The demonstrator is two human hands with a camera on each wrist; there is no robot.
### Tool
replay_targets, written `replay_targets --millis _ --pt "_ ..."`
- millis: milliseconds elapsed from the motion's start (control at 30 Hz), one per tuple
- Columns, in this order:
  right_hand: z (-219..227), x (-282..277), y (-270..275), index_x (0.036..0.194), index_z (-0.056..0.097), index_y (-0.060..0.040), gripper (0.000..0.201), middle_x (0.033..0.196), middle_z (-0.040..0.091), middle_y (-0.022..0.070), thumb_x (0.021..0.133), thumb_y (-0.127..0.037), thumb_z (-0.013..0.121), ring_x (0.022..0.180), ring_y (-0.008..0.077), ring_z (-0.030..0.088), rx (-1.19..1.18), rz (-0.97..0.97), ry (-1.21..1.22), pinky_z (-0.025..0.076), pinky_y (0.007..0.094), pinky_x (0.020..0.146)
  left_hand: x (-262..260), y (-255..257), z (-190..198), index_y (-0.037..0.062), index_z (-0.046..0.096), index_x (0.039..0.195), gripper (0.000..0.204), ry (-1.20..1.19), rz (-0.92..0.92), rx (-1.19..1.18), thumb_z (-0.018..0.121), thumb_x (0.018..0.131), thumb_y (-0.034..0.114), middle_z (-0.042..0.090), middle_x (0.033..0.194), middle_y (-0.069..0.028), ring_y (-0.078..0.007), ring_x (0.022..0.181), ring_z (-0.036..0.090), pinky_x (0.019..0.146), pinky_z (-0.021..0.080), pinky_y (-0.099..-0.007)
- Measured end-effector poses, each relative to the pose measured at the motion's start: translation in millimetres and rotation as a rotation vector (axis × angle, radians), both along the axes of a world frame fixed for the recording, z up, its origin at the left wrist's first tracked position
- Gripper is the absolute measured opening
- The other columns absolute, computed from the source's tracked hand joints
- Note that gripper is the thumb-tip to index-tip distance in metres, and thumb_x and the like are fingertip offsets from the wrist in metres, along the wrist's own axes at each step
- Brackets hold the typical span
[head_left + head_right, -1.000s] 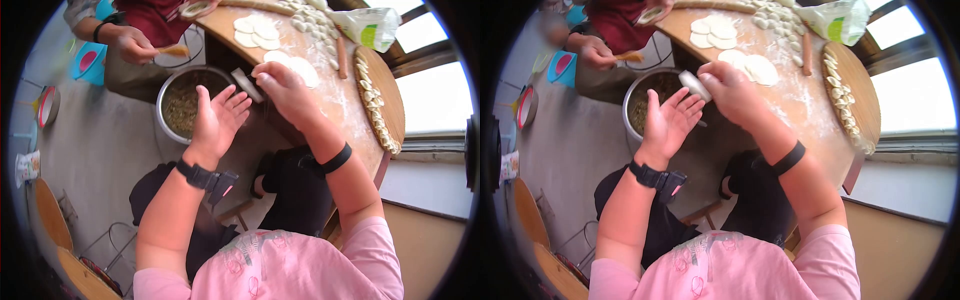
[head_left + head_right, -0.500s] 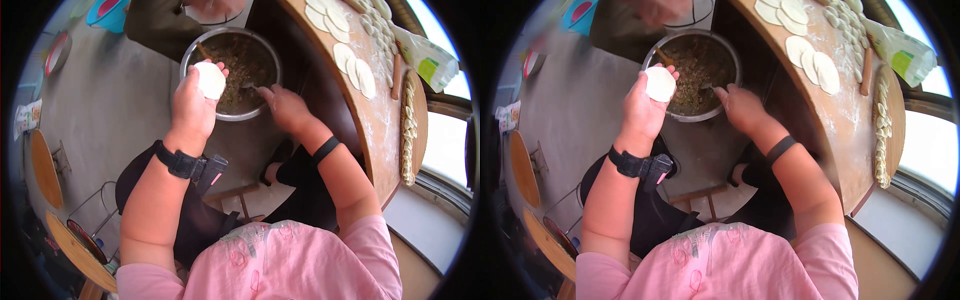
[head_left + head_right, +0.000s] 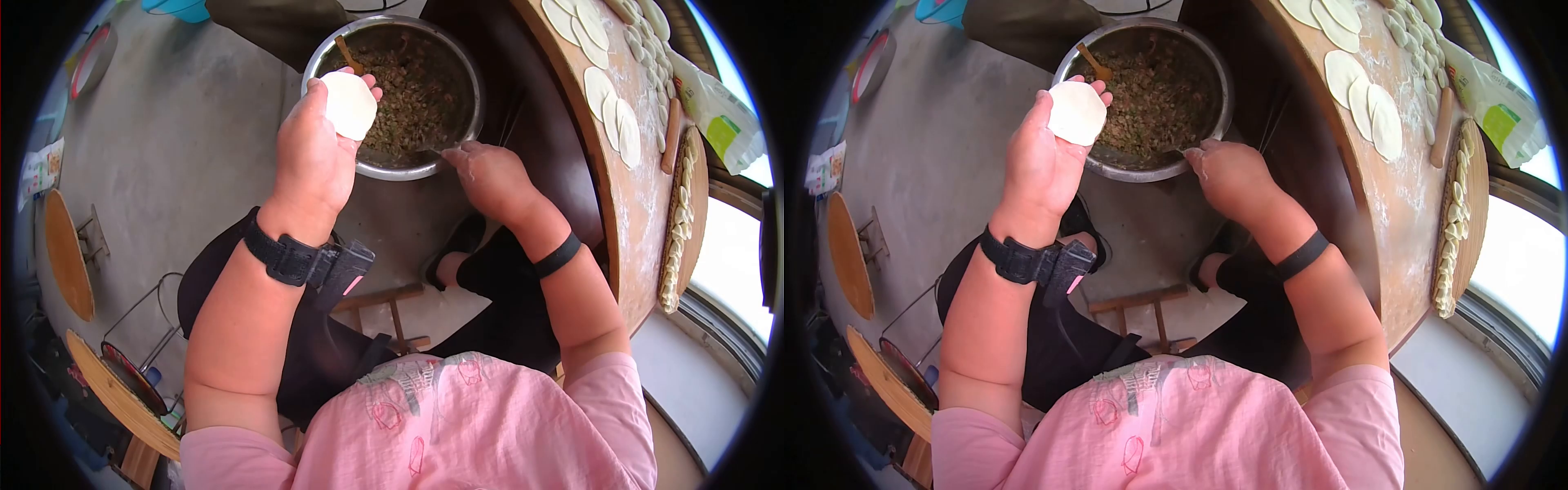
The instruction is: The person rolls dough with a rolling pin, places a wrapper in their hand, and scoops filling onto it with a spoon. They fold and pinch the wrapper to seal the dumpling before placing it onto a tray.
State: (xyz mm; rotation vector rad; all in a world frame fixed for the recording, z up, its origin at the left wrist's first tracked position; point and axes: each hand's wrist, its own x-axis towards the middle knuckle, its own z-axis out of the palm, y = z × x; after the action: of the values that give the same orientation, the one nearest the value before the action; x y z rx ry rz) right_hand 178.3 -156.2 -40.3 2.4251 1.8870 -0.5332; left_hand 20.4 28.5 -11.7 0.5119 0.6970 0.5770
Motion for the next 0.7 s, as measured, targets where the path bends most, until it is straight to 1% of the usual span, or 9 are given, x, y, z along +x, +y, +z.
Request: replay_targets --millis 67,167,267,367,467,567,633,667,700 --pt "2.6 -0.7 -0.1 0.114 0.070 -0.0059 0.030 0.097 0.071 0.0145 0.088 -0.006 0.055 0.091 0.0345 0.068 -0.030 -0.006 0.015 0.056 0.0432 0.077 -0.4 1.0 -1.6 -0.0082 0.043 0.136 0.046 0.003 -0.001 0.007 0.034 0.110 0.029 0.057 0.131 -0.0280 -0.0364 0.122 0.057 0.107 0.046 -0.0418" --pt "2.8 6.2 -2.7 0.115 0.071 -0.0058 0.030 0.107 0.070 0.0172 0.092 -0.008 0.053 0.095 0.0361 0.067 -0.041 -0.055 0.143 0.055 0.0458 0.081 -1.1 2.0 -3.3 -0.0081 0.043 0.136 0.046 0.009 0.000 0.021 0.033 0.110 0.029 0.057 0.131 -0.0279 -0.0362 0.122 0.058 0.107 0.046 -0.0420" --pt "-5.3 18.9 -7.6 0.118 0.070 -0.0056 0.032 0.101 0.073 0.0138 0.091 -0.005 0.052 0.087 0.0331 0.068 0.113 -0.157 0.463 0.055 0.0422 0.080 -0.9 2.4 -3.5 -0.0081 0.043 0.136 0.046 0.031 0.015 0.036 0.032 0.110 0.028 0.058 0.130 -0.0276 -0.0357 0.121 0.058 0.107 0.046 -0.0420" --pt "15.2 19.9 -0.5 0.117 0.070 -0.0029 0.028 0.073 0.057 -0.0009 0.097 -0.008 0.051 0.061 0.0097 0.051 -0.010 -0.631 0.931 0.042 0.0248 0.056 -1.7 4.3 -4.9 -0.0082 0.044 0.135 0.046 0.050 0.040 0.054 0.032 0.110 0.029 0.058 0.130 -0.0271 -0.0353 0.120 0.058 0.107 0.046 -0.0420" --pt "29.5 27.3 1.5 0.122 0.066 -0.0002 0.030 0.071 0.041 -0.0081 0.098 -0.009 0.051 0.058 0.0026 0.031 0.043 -0.855 1.413 0.028 0.0187 0.051 -4.6 7.3 -7.2 -0.0078 0.046 0.134 0.048 0.054 0.055 0.023 0.031 0.110 0.031 0.058 0.130 -0.0267 -0.0350 0.120 0.058 0.107 0.045 -0.0426" --pt "46.0 24.5 3.8 0.122 0.065 0.0020 0.032 0.070 0.040 -0.0094 0.095 -0.006 0.050 0.057 -0.0001 0.029 0.157 -0.891 1.615 0.022 0.0174 0.050 -3.0 6.9 -6.1 -0.0072 0.048 0.133 0.054 0.013 -0.009 -0.086 0.026 0.111 0.037 0.058 0.131 -0.0258 -0.0343 0.123 0.057 0.109 0.044 -0.0433" --pt "53.8 20.1 7.0 0.124 0.065 0.0012 0.032 0.070 0.041 -0.0095 0.096 -0.007 0.051 0.057 -0.0004 0.030 0.177 -0.859 1.593 0.022 0.0165 0.051 -1.0 1.5 1.8 -0.0066 0.049 0.133 0.060 -0.057 -0.089 -0.179 0.021 0.110 0.042 0.057 0.133 -0.0254 -0.0338 0.125 0.056 0.110 0.043 -0.0437" --pt "55.3 17.4 8.9 0.124 0.064 0.0007 0.032 0.071 0.042 -0.0096 0.096 -0.007 0.051 0.057 -0.0005 0.030 0.186 -0.846 1.582 0.023 0.0160 0.051 0.4 -2.0 7.6 -0.0061 0.048 0.135 0.069 -0.063 -0.134 -0.189 0.015 0.109 0.049 0.056 0.136 -0.0250 -0.0335 0.128 0.053 0.112 0.041 -0.0437" --pt "54.7 15.0 10.4 0.126 0.064 0.0004 0.032 0.071 0.043 -0.0087 0.097 -0.007 0.051 0.058 0.0006 0.034 0.222 -0.821 1.516 0.026 0.0177 0.051 1.9 -4.6 9.1 -0.0062 0.047 0.136 0.071 -0.082 -0.127 -0.202 0.014 0.108 0.050 0.055 0.136 -0.0252 -0.0337 0.129 0.053 0.112 0.041 -0.0437"
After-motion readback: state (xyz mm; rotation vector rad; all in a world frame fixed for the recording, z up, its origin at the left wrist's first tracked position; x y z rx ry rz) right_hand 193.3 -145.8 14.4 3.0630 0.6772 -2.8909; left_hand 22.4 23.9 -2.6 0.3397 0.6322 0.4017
